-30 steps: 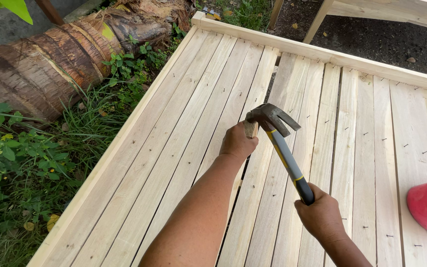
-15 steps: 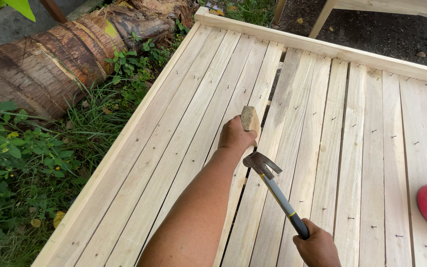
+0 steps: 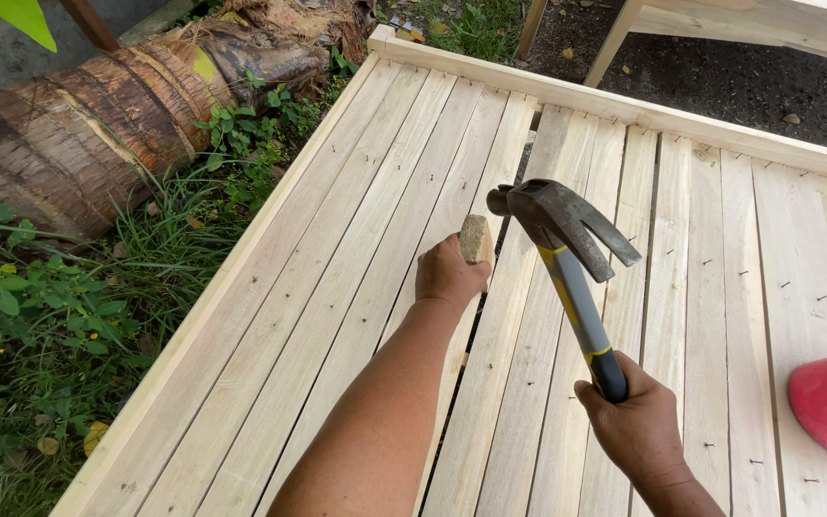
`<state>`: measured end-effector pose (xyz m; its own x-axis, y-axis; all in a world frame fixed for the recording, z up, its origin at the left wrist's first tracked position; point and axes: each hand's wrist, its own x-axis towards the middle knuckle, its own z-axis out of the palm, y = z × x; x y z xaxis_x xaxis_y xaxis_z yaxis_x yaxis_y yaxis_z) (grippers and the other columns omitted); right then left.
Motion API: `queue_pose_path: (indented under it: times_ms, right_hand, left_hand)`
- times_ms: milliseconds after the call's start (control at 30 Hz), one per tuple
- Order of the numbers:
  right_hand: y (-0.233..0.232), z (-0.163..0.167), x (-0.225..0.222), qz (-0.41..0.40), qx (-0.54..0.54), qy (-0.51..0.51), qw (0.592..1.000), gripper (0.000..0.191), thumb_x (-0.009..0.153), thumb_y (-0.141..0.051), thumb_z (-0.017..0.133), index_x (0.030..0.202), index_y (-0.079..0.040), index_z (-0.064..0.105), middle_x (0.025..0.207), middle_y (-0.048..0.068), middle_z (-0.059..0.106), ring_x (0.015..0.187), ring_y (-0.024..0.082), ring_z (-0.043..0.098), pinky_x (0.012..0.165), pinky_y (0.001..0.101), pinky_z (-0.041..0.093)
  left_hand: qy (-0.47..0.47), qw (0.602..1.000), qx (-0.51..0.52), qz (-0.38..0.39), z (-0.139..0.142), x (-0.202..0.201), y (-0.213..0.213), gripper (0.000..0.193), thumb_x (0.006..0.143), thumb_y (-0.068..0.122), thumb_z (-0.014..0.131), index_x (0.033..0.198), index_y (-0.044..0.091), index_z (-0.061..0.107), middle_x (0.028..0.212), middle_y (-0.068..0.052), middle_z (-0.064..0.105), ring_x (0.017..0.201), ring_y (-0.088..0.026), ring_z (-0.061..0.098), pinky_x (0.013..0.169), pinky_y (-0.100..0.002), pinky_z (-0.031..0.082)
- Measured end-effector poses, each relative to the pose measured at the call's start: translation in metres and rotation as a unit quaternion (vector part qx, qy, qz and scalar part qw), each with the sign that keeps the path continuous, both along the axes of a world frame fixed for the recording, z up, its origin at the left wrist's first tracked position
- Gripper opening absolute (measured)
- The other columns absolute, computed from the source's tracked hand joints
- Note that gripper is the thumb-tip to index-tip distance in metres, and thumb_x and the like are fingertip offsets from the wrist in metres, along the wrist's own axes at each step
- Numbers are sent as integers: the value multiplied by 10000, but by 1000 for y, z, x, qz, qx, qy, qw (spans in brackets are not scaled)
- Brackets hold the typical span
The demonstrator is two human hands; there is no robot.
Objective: The person hammers nails flush into a slatted wooden panel, working across the surface one nail at a time while holding a small wood block against the nail heads. At the end the person places the wood block into a pink bucket on the panel.
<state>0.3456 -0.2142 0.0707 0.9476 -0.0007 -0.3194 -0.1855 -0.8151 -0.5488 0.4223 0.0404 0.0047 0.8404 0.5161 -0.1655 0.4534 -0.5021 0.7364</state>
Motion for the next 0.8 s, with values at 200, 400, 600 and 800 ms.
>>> queue_pose_path:
  times_ms: [200, 400, 600, 800]
  right_hand:
    - [28, 14, 4, 13, -23, 29, 999, 160, 902, -139, 714, 1050, -111, 661, 651, 62, 594, 573, 149, 536, 584, 362, 521]
    - [11, -9, 2, 18, -104, 84, 991, 240, 908, -172, 727, 1140, -114, 705, 671, 98, 637, 607, 197, 600, 649, 386, 536]
    - [-34, -63, -18, 5, -104, 102, 989, 342, 871, -172, 774, 1204, -130, 712, 766, 114, 681, 712, 214, 687, 801, 369, 567]
    - [-50, -103, -24, 23, -138, 144, 980, 413, 869, -164, 768, 1273, -179, 681, 833, 113, 729, 800, 212, 744, 884, 355, 583]
  left_hand:
    - [2, 999, 24, -40, 0, 1, 1, 410, 814, 323, 712, 1138, 76, 672, 986, -137, 769, 923, -260, 751, 1176, -430, 403]
    - [-20, 1000, 2, -23, -6, 0, 0, 335, 795, 280, 716, 1097, 135, 710, 1017, -81, 778, 1005, -263, 717, 1210, -562, 273]
    - [2, 1000, -2, -6, -8, 0, 20, 468, 709, 322, 769, 1128, 130, 685, 1063, -89, 754, 1043, -254, 708, 1173, -520, 333]
    - [36, 999, -3, -20, -2, 0, 19, 452, 749, 342, 726, 1154, 145, 689, 1083, -103, 765, 1068, -255, 705, 1263, -507, 213]
